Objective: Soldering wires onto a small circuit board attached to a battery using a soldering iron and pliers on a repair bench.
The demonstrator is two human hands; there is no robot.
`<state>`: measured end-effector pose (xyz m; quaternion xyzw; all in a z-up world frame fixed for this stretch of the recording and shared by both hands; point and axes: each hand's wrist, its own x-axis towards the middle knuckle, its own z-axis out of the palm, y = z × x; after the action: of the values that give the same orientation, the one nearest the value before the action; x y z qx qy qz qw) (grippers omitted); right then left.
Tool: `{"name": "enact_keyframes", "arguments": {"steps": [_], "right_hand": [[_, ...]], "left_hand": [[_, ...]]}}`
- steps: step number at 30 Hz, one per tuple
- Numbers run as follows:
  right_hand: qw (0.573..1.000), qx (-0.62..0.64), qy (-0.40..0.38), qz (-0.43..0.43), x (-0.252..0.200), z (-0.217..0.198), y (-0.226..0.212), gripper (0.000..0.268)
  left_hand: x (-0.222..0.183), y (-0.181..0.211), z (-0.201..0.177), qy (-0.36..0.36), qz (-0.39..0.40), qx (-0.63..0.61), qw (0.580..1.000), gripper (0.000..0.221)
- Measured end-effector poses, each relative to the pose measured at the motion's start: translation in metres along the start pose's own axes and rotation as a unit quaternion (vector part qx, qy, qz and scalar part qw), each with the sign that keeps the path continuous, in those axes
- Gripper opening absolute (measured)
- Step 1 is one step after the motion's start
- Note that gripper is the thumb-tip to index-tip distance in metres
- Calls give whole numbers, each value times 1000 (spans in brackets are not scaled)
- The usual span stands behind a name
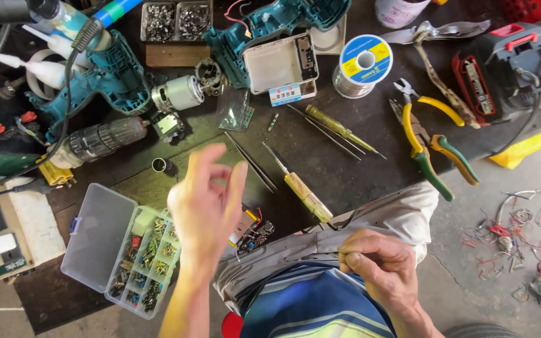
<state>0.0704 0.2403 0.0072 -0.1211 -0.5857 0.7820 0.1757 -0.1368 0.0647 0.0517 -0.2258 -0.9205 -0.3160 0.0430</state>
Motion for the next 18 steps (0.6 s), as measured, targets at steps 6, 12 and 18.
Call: {"name": "enact_keyframes", "arguments": {"steps": [6,12,18], "right_hand": [[992,-52,-107,-27,-5,-5,12,14],[990,-15,-140,19,-19,4,28,14],[980,-32,-195,29,-8,11,19,13]], "left_hand": [[-109,45,-2,-188,61,-337,921,28],[-164,37,41,-120,-154,-548,813,15],[-173,20,42,-182,-275,-663,672,21]]}}
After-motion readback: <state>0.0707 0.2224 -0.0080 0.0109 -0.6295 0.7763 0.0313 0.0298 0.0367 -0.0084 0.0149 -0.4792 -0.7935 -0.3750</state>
